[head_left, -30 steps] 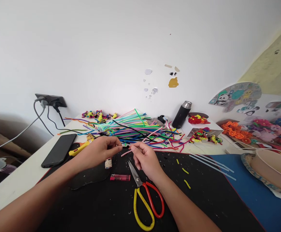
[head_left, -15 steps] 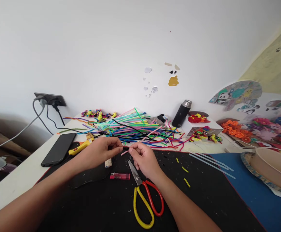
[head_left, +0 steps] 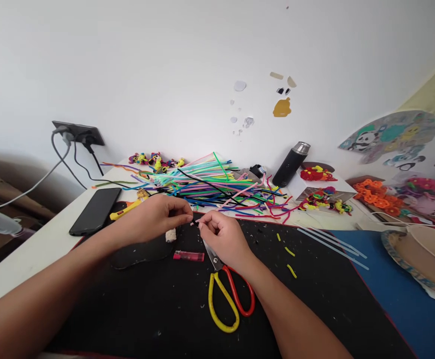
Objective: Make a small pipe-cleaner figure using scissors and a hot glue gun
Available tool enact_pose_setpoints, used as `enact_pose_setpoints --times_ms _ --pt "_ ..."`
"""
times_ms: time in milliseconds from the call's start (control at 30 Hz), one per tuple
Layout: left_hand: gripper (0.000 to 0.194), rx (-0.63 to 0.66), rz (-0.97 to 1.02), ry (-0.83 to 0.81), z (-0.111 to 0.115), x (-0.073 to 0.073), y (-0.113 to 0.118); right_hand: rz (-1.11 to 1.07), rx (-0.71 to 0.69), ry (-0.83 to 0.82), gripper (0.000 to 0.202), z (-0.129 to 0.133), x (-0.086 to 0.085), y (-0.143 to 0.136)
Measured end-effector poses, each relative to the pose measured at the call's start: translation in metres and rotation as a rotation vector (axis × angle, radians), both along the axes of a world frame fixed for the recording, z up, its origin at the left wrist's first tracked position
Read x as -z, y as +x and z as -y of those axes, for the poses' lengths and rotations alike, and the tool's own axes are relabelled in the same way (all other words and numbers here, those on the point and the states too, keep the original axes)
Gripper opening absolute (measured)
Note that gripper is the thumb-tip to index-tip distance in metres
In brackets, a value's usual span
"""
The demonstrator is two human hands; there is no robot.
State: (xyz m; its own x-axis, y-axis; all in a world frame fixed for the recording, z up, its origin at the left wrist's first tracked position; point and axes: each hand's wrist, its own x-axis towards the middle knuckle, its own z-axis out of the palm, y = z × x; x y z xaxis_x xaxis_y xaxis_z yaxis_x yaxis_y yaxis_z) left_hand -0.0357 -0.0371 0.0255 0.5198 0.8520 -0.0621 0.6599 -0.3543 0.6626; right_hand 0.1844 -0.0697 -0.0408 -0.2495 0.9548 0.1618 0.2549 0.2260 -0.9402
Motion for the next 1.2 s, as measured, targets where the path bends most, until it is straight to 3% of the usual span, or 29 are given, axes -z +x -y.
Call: enact_pose_setpoints --times_ms 267,567,733,900,1200 --pt "0.04 -0.062 0.007 0.049 -0.011 0.001 -0.007 -0.11 -0.062 -0.092 0.021 -0.001 -0.002 0.004" --pt "0.039 -0.074 0.069 0.008 -0.01 0.003 -0.007 0.042 -0.086 -0.025 0.021 -0.001 0.004 0.004" --pt "0.038 -0.088 0.053 0.019 -0.011 0.003 -0.007 0.419 -0.169 0.081 0.016 0.009 -0.008 0.001" --pt "0.035 -0.079 0.061 0.032 -0.011 0.005 -0.008 0.835 -0.315 0.223 0.026 0.02 -0.01 -0.009" --pt "0.032 -0.052 0.067 0.009 -0.009 0.004 -0.006 0.884 -0.326 0.194 0.025 0.023 -0.001 -0.015"
